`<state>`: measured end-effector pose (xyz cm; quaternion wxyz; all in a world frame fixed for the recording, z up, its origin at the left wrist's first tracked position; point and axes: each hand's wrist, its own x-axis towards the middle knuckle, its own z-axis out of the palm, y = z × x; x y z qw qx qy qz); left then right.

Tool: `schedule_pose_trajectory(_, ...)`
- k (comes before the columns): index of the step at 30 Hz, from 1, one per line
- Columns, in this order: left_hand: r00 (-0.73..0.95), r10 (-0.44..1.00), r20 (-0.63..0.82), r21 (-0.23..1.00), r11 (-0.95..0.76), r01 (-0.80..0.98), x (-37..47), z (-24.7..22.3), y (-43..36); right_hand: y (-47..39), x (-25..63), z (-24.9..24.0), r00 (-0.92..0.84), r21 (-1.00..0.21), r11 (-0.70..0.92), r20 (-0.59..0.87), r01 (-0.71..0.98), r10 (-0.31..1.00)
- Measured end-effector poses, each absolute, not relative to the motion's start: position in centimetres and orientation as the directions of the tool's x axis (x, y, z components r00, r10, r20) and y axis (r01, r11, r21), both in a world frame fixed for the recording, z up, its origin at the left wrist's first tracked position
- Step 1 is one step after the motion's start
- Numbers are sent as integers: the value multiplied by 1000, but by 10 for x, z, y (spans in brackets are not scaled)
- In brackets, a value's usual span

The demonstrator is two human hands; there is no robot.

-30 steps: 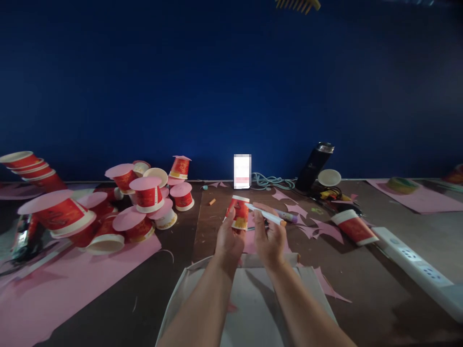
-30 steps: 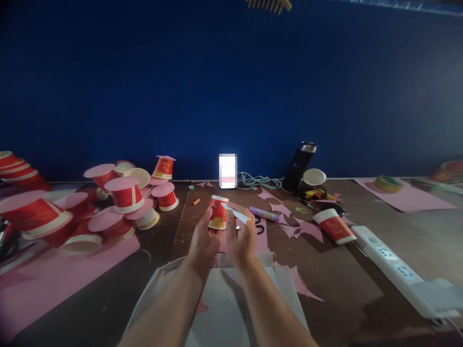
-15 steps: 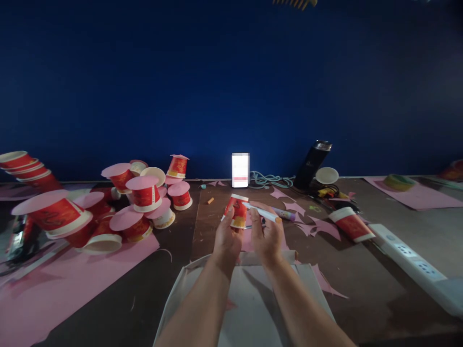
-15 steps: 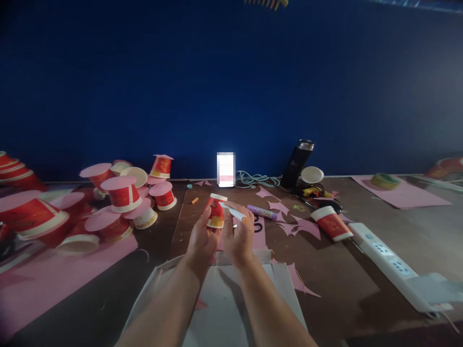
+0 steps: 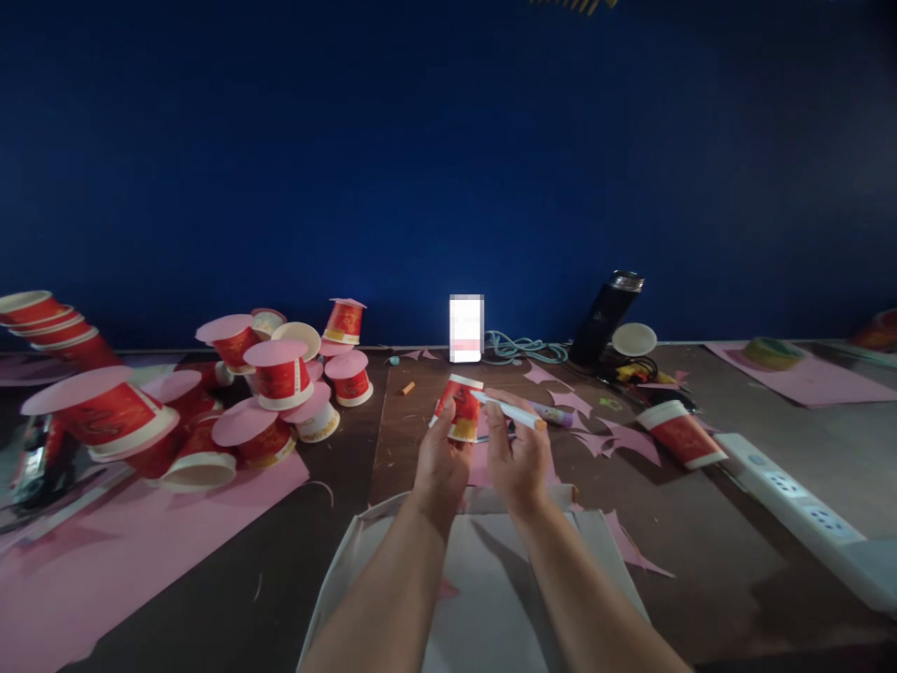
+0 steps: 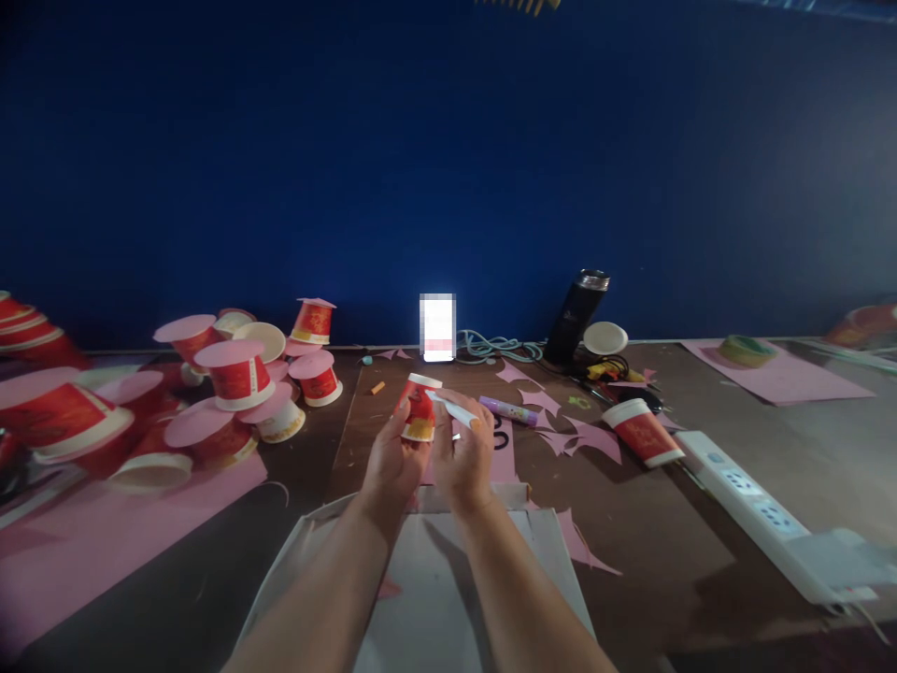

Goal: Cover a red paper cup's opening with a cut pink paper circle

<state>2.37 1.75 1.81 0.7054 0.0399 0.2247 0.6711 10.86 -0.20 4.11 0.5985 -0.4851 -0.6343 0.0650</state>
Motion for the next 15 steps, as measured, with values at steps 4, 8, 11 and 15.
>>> schedule_pose_trajectory(4, -1, 967, -254, 345, 89, -934, 24, 17, 18, -1, 109, 41, 178, -642, 520, 709, 564, 682)
schedule_pose_trajectory(8, -7, 965, -261, 331, 83, -940, 25, 19, 17, 0, 110, 40, 162, -592, 534, 747, 604, 645)
schedule_pose_trajectory(11, -12, 960, -280, 333, 86, -939, 25, 21, 17, 0, 110, 40, 154, -571, 539, 761, 620, 630)
schedule_pose_trajectory(15, -20, 960, -281, 329, 77, -941, 25, 19, 18, 0, 110, 39, 151, -564, 542, 767, 623, 624)
